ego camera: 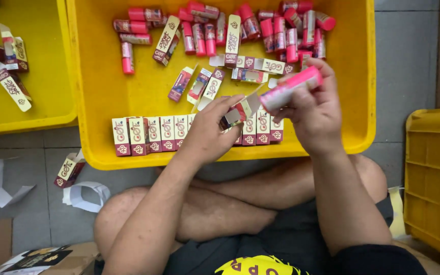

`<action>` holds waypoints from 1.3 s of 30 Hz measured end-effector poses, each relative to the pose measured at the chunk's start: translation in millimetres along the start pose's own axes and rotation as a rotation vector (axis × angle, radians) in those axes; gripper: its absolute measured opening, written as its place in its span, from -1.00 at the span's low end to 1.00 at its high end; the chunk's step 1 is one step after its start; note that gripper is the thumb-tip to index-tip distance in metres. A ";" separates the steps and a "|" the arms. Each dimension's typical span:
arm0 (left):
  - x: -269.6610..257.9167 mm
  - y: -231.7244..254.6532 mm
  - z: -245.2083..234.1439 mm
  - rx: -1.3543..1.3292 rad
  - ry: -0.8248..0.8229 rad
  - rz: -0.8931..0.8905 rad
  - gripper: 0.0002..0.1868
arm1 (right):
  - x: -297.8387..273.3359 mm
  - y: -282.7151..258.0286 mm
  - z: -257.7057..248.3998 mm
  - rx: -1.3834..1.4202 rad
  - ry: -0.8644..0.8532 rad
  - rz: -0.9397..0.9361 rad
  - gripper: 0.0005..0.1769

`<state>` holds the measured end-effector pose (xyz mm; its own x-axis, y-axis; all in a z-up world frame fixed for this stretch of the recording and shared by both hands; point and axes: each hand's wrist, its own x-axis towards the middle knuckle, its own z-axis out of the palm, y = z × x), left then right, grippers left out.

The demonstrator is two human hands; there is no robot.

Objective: The person picks up pink lip balm tubes and places them into small cardboard boxes, سپس rows the boxed lip balms in a yellow crate.

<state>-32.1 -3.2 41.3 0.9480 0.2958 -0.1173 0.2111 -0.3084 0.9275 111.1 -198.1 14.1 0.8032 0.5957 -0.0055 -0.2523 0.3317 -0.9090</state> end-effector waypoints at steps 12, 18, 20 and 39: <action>8.7 -21.9 21.3 -0.058 0.055 0.168 -0.42 | 5.9 17.1 -5.6 -0.338 -0.129 -0.131 -0.36; 3.0 -11.9 9.4 0.005 0.046 0.236 -0.42 | 0.9 51.6 -0.5 -0.016 -0.168 0.207 -0.62; 0.2 -10.3 5.5 0.071 0.043 0.218 -0.44 | -1.0 59.2 7.7 0.047 -0.162 0.224 -0.64; -5.9 -28.0 15.3 -0.427 -0.019 0.024 -0.23 | -3.4 53.0 12.8 -0.092 -0.211 0.019 -0.78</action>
